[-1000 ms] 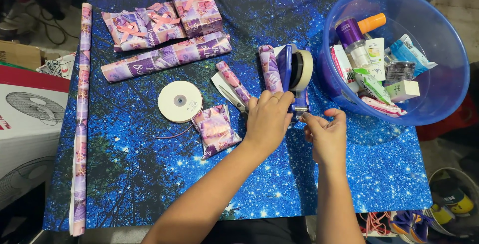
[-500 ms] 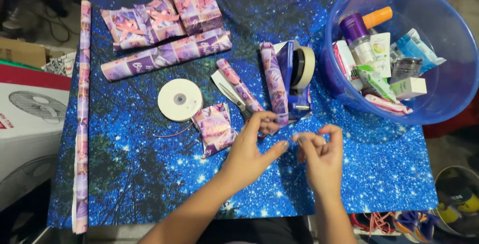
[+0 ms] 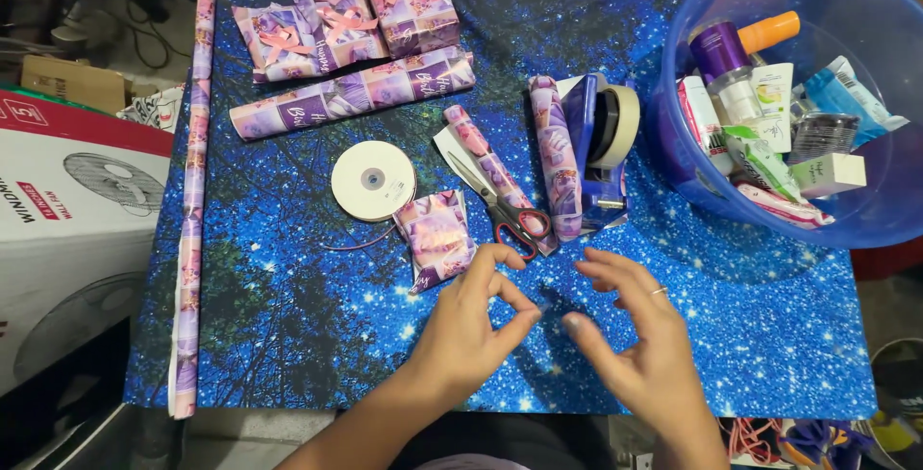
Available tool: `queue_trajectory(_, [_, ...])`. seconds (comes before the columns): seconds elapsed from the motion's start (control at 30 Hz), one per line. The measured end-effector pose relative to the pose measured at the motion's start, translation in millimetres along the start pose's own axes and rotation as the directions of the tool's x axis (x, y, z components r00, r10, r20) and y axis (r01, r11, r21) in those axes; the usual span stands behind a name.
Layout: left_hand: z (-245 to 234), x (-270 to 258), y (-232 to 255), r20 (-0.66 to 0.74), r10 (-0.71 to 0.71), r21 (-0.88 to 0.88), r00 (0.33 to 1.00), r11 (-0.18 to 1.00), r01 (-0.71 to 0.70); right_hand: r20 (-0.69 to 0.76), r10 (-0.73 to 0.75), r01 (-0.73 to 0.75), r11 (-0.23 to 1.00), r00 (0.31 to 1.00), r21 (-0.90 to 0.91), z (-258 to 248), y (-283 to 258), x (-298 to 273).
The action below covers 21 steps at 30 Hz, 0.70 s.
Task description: The person folds and tapes a small item in purple patterned wrapping paper, then ties a pink ribbon around it. The wrapped item is placed on the table among other wrapped gifts.
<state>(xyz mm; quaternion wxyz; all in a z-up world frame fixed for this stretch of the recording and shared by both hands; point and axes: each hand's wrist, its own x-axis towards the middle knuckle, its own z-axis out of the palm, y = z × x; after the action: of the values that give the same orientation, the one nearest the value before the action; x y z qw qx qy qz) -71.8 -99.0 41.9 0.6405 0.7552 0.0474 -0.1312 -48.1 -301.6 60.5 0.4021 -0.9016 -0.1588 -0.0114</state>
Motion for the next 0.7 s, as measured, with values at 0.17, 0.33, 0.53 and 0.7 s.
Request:
queue_trajectory(0.17, [-3, -11, -5, -0.015, 0.155, 0.077, 0.988, 0.985, -0.153, 0.150, -0.177, 0.197, 0.972, 0.973, -0.127, 12, -2, 2])
queue_trajectory(0.33, [-19, -3, -14, -0.178, 0.466, 0.496, 0.867, 0.803, -0.331, -0.037, 0.061, -0.060, 0.998, 0.997, 0.025, 20, 17, -3])
queue_trajectory(0.53, [-77, 66, -23, -0.126, 0.176, 0.671, 0.976, 0.740, -0.047, 0.111, 0.197, -0.222, 0.742, 0.974, 0.632, 50, 49, -3])
queue_trajectory(0.7, [-95, 92, -31, -0.016, -0.064, 0.559, 0.998, 0.827, 0.062, 0.297, 0.411, -0.465, 0.404, 0.862, 0.788, 101, 51, -17])
